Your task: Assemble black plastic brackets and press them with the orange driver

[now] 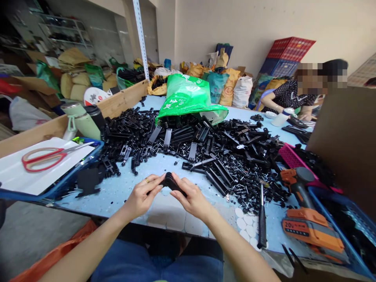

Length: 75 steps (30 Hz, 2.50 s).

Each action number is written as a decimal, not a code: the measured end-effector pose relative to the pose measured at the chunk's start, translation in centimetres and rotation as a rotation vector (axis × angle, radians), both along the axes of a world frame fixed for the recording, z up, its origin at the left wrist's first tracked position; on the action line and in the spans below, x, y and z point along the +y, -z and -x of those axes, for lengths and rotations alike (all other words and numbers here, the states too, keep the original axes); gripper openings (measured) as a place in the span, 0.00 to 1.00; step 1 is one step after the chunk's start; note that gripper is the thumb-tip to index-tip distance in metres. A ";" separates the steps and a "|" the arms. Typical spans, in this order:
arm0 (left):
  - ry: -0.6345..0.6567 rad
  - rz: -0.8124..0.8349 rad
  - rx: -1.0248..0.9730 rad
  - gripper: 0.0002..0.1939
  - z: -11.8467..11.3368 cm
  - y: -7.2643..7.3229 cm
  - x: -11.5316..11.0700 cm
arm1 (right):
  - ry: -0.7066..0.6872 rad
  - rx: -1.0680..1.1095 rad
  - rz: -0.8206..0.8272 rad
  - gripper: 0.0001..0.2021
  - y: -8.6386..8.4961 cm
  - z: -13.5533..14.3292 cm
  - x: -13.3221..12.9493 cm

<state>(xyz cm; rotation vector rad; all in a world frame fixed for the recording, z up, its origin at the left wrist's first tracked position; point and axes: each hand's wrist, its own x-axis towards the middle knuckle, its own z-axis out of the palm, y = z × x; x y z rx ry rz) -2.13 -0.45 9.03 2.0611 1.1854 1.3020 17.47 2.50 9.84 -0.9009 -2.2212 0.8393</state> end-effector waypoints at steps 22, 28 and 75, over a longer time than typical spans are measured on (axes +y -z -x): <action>-0.442 0.276 0.166 0.27 -1.2 6.9 -2.3 | 0.361 -0.300 0.025 0.18 3.6 0.3 4.2; 0.134 0.120 0.800 0.24 -0.7 5.1 0.3 | 0.825 -0.472 0.009 0.25 3.3 -3.9 11.9; 0.255 0.240 0.627 0.26 -4.3 5.6 3.6 | -0.009 -0.693 -0.278 0.13 5.8 -6.8 -1.8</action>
